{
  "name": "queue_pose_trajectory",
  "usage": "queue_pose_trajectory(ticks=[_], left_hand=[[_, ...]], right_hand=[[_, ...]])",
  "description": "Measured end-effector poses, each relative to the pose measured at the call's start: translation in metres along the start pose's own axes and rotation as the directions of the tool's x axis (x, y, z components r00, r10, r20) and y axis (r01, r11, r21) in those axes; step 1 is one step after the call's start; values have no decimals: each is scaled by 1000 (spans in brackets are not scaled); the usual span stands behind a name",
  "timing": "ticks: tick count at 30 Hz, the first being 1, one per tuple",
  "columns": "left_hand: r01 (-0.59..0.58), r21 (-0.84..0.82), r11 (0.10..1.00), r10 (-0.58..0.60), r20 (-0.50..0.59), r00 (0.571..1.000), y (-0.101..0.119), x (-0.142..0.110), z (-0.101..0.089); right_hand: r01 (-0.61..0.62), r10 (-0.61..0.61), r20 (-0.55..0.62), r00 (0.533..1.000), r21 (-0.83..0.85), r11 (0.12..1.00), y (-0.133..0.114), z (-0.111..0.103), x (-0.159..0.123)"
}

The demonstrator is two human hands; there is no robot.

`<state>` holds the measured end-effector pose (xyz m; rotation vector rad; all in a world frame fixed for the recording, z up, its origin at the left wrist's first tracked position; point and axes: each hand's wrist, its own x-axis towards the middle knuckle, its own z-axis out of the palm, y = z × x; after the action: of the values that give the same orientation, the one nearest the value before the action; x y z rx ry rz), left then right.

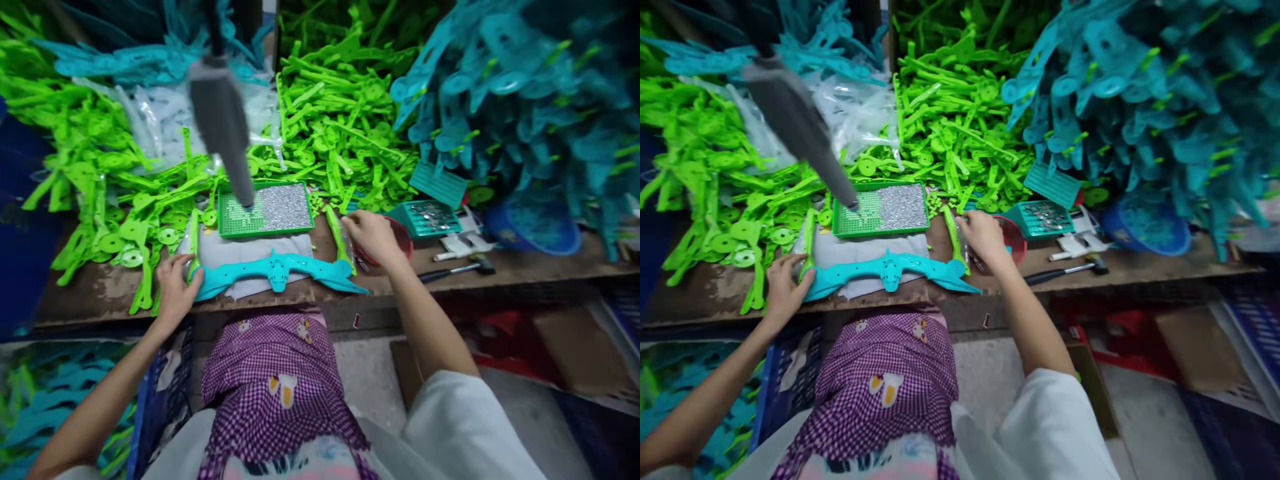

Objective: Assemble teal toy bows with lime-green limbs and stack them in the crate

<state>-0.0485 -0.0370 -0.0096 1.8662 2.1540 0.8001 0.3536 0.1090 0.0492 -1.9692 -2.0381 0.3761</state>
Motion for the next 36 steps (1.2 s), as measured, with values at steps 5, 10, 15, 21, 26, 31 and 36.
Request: queue_pose_trajectory(ticks=[5,10,15,21,26,31,36], left_hand=[[-29,13,999,30,-15,999,-2,1,0],[-56,24,998,57,-71,996,-8,2,4],[-67,-22,997,64,-118,991,-12,7,11],[-37,-149,988,13,-159,987,-11,2,14],[6,-325,946,-112,-306,945,-1,-7,15],[96,-726,681,-432,-292,853,10,-6,12],[66,-888,456,-588,-245,771,10,-17,0]], right_hand=[[-100,160,199,967,-282,954,0,8,2],[-73,116,211,971,-199,977,4,-9,7],[-120,117,38,992,115,986,15,-28,-9],[-53,168,-127,978,626,778,29,-15,-24],[71,508,-379,773,848,525,43,-5,-39],[182,662,-546,514,823,537,39,-2,-49],[106,588,-414,695,868,486,25,11,-51]])
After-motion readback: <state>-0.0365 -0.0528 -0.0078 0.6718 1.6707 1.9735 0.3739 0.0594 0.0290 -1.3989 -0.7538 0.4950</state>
